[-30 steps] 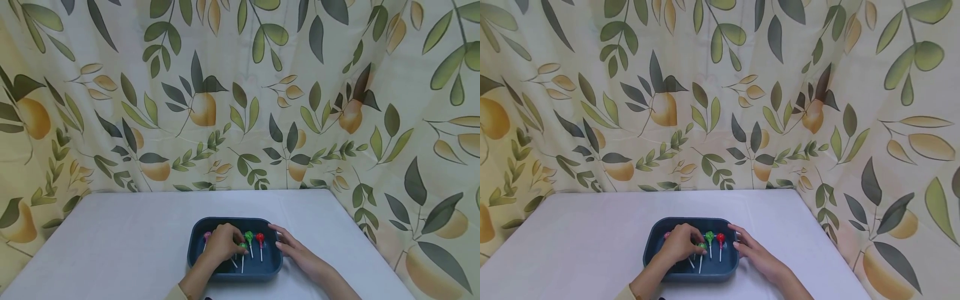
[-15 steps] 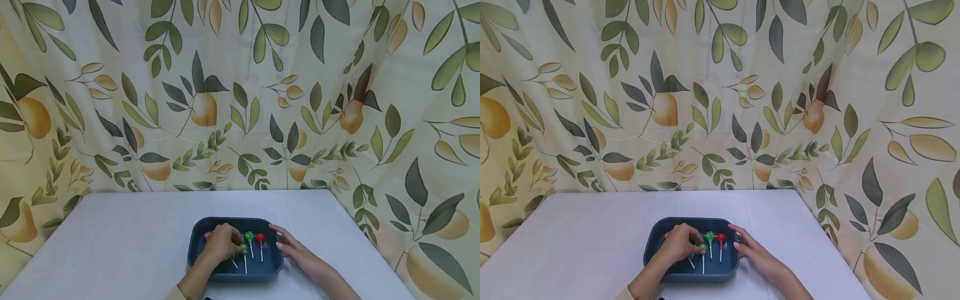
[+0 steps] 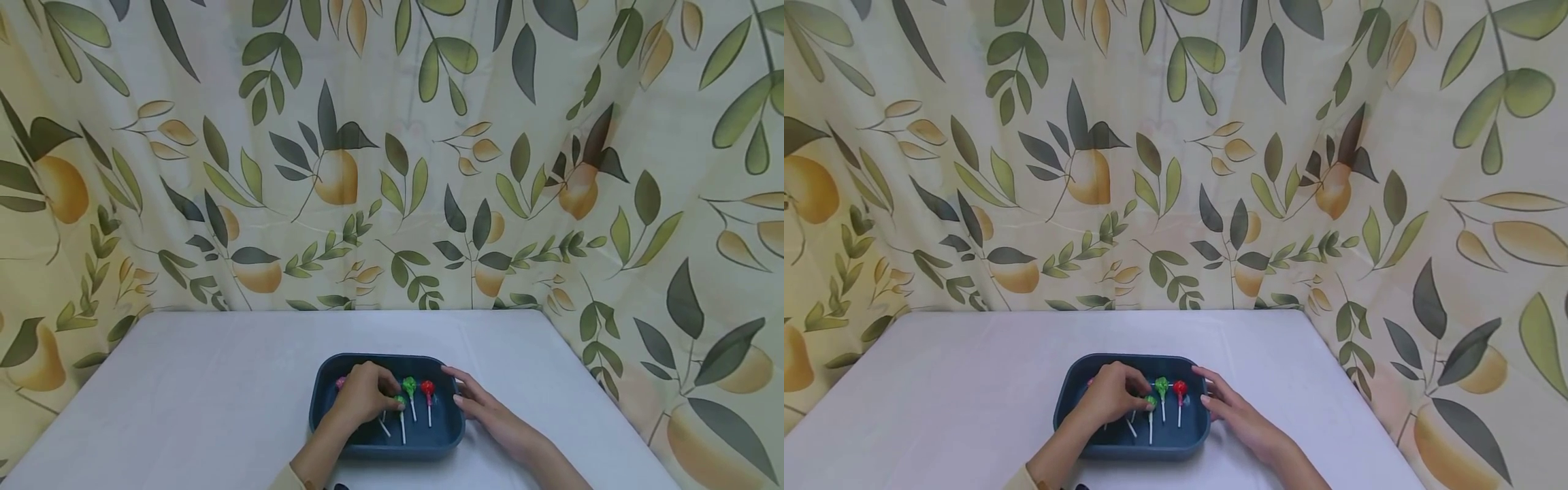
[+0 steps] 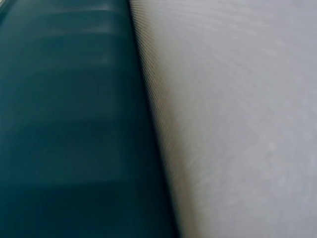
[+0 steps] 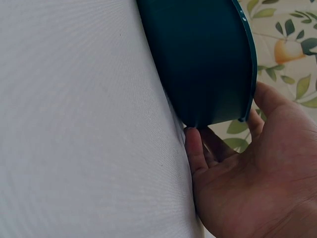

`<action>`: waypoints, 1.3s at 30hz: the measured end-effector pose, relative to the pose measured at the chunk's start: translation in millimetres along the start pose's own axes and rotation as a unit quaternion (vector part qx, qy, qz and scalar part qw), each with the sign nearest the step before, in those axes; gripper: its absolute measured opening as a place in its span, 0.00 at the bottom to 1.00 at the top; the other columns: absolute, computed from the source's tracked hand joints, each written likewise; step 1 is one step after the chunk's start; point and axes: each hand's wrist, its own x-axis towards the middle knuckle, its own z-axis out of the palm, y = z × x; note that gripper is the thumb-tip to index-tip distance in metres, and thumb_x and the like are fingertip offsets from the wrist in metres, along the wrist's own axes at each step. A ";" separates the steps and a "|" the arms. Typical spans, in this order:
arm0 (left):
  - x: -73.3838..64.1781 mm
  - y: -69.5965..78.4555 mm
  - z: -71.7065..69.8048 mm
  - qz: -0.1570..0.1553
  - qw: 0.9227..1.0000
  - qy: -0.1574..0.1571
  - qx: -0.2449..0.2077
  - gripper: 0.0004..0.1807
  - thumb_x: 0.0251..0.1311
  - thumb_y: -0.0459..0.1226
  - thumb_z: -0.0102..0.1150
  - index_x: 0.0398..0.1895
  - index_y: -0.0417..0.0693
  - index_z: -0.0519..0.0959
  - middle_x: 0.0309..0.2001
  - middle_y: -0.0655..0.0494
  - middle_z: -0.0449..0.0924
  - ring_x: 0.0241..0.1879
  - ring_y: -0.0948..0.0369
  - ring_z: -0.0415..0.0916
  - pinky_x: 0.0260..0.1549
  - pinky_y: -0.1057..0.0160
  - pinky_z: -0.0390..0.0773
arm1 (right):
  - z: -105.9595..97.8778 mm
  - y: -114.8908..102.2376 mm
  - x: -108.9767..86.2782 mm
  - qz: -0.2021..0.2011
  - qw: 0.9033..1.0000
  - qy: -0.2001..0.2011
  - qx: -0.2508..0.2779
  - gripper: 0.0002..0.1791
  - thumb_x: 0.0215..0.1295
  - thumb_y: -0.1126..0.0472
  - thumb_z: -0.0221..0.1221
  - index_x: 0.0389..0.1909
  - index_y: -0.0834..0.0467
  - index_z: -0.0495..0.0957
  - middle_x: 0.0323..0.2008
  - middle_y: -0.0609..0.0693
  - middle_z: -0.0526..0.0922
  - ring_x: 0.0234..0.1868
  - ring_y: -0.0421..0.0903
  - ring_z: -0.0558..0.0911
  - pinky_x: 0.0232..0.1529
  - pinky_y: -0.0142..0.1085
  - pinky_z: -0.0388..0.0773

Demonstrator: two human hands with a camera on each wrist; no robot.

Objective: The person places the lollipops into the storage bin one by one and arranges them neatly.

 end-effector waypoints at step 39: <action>-8.6 -14.7 -53.0 0.030 0.999 0.004 -0.043 0.12 0.54 0.38 0.80 0.40 0.47 0.91 0.35 0.61 0.86 0.32 0.57 0.72 0.33 0.59 0.73 | -0.3 1.1 0.9 0.005 1.000 0.002 -0.002 0.32 0.77 0.38 0.51 0.79 0.33 0.58 0.79 0.66 0.52 0.76 0.70 0.56 0.64 0.74 0.54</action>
